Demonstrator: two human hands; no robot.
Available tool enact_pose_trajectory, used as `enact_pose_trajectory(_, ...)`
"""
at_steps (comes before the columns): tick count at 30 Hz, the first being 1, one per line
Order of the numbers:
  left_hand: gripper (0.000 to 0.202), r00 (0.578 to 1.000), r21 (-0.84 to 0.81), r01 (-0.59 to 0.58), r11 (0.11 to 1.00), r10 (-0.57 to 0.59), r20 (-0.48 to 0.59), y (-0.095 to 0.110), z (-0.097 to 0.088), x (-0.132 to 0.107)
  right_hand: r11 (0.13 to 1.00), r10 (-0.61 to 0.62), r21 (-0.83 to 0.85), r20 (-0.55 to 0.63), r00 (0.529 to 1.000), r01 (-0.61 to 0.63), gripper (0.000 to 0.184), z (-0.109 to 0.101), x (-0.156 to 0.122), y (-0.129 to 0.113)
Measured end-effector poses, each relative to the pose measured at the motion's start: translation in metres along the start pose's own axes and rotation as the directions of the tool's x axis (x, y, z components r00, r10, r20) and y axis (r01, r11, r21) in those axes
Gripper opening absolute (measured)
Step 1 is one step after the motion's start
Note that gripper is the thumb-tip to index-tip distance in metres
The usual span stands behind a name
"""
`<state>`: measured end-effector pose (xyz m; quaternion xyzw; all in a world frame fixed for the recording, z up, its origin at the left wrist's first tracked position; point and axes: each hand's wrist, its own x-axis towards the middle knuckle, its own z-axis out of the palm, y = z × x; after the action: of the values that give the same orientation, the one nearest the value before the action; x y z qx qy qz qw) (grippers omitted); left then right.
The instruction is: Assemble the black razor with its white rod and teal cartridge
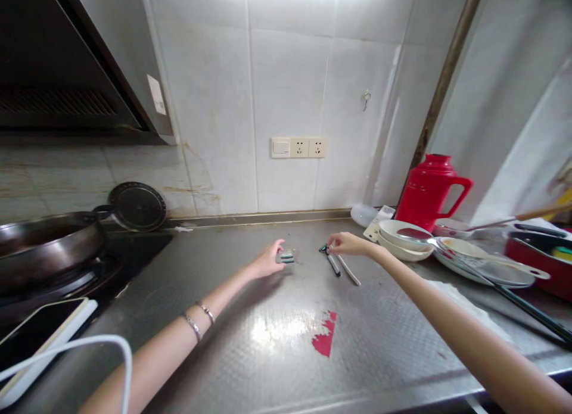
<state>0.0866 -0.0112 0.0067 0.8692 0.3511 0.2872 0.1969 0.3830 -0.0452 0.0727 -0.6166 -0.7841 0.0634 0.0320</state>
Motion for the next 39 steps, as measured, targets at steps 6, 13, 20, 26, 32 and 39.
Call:
enact_pose_trajectory(6, 0.075, 0.988, -0.048, -0.14, 0.989, 0.143, 0.06, 0.046, 0.013, 0.0, 0.968, -0.226, 0.15, 0.164, 0.96, 0.202, 0.082, -0.001, -0.015, -0.044)
enact_pose_trajectory(13, 0.073, 0.98, -0.054, -0.188, 0.981, 0.19, 0.052, 0.07, 0.015, -0.004, 0.979, -0.202, -0.029, 0.075, 0.977, 0.204, 0.063, -0.006, -0.029, -0.07)
enact_pose_trajectory(20, 0.063, 0.974, -0.031, -0.222, 0.975, 0.223, 0.042, 0.081, 0.014, -0.008, 0.962, -0.268, -0.055, -0.005, 0.963, 0.267, 0.052, -0.004, -0.037, -0.07)
enact_pose_trajectory(26, 0.064, 0.98, 0.039, -0.197, 0.98, 0.196, 0.027, 0.064, 0.009, -0.012, 0.972, -0.221, -0.084, 0.009, 0.975, 0.221, 0.049, -0.007, -0.025, -0.024)
enact_pose_trajectory(32, 0.046, 0.993, 0.123, -0.115, 0.986, 0.114, 0.01, 0.027, -0.013, -0.027, 1.0, 0.024, 0.012, 0.032, 0.999, -0.025, 0.051, -0.001, -0.015, 0.058)
enact_pose_trajectory(39, 0.039, 0.989, 0.237, -0.144, 0.961, 0.137, 0.046, 0.004, -0.027, -0.044, 0.967, 0.218, 0.101, 0.147, 0.965, -0.233, 0.052, 0.03, -0.014, 0.097)
